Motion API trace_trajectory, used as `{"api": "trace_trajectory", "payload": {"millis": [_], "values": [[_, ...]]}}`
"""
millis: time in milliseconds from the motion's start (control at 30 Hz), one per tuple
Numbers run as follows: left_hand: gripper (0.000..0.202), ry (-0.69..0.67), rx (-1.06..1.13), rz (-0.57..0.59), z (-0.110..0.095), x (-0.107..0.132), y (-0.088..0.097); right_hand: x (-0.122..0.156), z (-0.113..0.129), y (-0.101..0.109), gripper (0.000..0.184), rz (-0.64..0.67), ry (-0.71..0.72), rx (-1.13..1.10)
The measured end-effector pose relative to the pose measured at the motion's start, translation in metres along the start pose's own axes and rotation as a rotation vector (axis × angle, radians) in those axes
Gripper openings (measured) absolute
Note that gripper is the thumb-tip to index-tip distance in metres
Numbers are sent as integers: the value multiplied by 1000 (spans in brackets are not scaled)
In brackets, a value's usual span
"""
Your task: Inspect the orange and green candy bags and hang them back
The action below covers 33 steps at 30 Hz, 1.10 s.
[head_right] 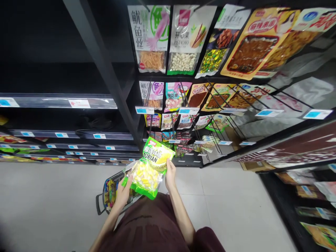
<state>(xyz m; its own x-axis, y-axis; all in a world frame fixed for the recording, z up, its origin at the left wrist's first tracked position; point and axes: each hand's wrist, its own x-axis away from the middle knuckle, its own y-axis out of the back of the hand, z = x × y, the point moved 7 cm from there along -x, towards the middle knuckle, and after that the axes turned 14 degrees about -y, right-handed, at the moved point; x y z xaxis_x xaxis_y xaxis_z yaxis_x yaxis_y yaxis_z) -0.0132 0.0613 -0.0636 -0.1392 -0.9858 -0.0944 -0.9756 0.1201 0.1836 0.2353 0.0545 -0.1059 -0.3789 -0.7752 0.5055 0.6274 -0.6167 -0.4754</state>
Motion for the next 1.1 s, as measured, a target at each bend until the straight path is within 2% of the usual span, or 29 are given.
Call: {"api": "trace_trajectory", "payload": {"millis": [100,233,300,333,400,500,600,767,900,1100], "values": [[39,-96,-133,188,-14,-6,-7,-3,-6,-2,44,16,-36,-11],[42,-215,-311,511,-30,-9,-17,-7,-8,6,48,-39,-15,24],[35,-215,-357,607,-30,-9,-17,-8,-7,9,46,-45,22,71],[31,-197,-354,614,-29,-10,-16,-8,-8,10,46,-45,35,96],[32,-146,-284,555,-23,-14,-15,-7,-9,8,45,-32,38,149],[44,-99,-125,364,-14,-23,-16,-2,-13,2,44,8,10,204],[31,-119,-152,230,-11,-30,-20,3,-13,-7,42,56,7,251],[36,-227,-416,136,-15,-30,-21,6,-12,-10,45,78,9,285],[36,-255,-461,111,-10,-24,-19,8,-15,-9,44,82,13,304],[36,-208,-457,40,-6,-21,-12,10,-23,-9,40,116,-28,286]]}}
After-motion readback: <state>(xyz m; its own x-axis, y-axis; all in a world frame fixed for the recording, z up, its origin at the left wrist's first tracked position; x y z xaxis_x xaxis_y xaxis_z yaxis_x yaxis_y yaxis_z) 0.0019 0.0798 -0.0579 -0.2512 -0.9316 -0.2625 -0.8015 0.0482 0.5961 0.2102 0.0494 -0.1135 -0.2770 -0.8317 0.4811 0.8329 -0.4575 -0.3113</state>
